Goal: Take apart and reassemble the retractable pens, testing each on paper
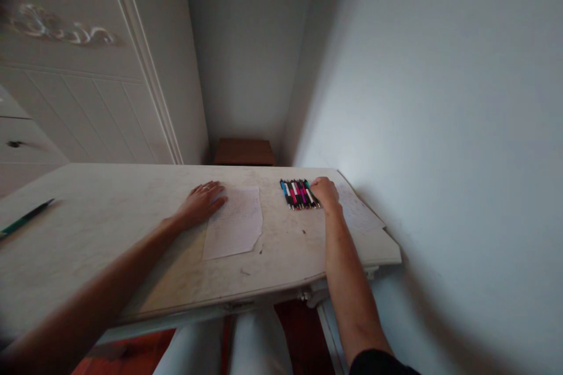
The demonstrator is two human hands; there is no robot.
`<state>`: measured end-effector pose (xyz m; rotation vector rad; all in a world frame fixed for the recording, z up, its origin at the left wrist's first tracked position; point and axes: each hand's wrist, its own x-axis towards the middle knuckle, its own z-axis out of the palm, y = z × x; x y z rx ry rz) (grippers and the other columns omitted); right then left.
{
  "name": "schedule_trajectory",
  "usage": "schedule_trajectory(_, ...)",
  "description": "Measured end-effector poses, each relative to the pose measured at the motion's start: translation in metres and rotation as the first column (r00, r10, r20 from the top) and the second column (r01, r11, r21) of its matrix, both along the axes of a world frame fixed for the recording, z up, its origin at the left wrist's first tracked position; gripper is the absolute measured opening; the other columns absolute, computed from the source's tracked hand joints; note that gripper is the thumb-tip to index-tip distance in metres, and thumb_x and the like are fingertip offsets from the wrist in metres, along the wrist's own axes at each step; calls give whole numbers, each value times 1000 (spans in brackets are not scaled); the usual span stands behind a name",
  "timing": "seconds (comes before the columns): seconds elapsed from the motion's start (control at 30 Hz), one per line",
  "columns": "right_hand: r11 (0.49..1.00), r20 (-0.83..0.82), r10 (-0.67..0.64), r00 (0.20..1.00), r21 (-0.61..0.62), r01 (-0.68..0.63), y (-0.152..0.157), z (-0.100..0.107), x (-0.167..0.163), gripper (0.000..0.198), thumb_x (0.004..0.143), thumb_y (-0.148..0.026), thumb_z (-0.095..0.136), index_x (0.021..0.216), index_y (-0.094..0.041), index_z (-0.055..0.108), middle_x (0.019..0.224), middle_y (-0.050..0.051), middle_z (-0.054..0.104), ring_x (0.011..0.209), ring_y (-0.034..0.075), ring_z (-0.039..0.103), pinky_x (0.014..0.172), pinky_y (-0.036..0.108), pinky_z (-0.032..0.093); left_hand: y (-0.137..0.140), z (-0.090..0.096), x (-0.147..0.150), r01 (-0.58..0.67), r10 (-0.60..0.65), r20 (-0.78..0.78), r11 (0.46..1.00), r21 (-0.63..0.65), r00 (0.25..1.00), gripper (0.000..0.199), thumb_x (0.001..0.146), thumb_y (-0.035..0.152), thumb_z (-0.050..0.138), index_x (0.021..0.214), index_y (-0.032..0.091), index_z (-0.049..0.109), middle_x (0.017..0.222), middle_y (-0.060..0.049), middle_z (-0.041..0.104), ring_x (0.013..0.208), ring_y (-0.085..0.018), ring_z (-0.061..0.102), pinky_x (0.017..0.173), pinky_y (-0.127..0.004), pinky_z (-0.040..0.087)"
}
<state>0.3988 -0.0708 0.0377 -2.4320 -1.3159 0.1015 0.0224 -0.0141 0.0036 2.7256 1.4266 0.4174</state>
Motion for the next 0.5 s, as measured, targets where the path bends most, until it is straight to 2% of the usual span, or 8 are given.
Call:
schedule_trajectory(0.1,998,2,-48,999,26,48,-2,2,-1,24,77,-30,61,93,-21,75,93,10,75,91,23,69,73,26,48,1,-2,-1,8,-8,-4,1000,-3,1000,48,97,42,36,129,12,54,143,-17,48,136,-29,40,114,-45,28)
schedule_trajectory(0.23,983,36,-164,986,84,160,-6,8,-4,30,81,-31,55,103,-22,73,107,14,72,98,28,68,79,34,51,2,-3,-1,9,-9,22,1000,-15,1000,48,96,42,37,130,13,54,144,-17,48,136,-29,40,114,-46,28)
schedule_trajectory(0.33,987,69,-154,986,61,150,-7,8,-5,34,80,-32,56,109,-21,70,112,16,70,100,29,67,82,39,52,0,-2,-1,4,-2,51,1000,-29,999,47,95,41,39,130,13,54,143,-17,49,137,-29,39,114,-46,27)
schedule_trajectory(0.43,989,85,-147,986,-5,148,-7,2,2,32,75,-33,59,101,-20,73,104,17,71,95,31,68,78,40,53,-3,1,0,-8,10,47,999,-49,999,44,95,39,41,129,15,54,144,-15,48,137,-28,39,114,-45,27)
schedule_trajectory(0.5,993,130,-119,984,4,119,-5,-5,12,30,74,-32,59,95,-18,74,96,19,71,90,32,69,76,42,53,-6,2,1,-6,8,43,999,-52,999,42,95,39,42,129,17,54,144,-14,48,138,-27,38,115,-44,26)
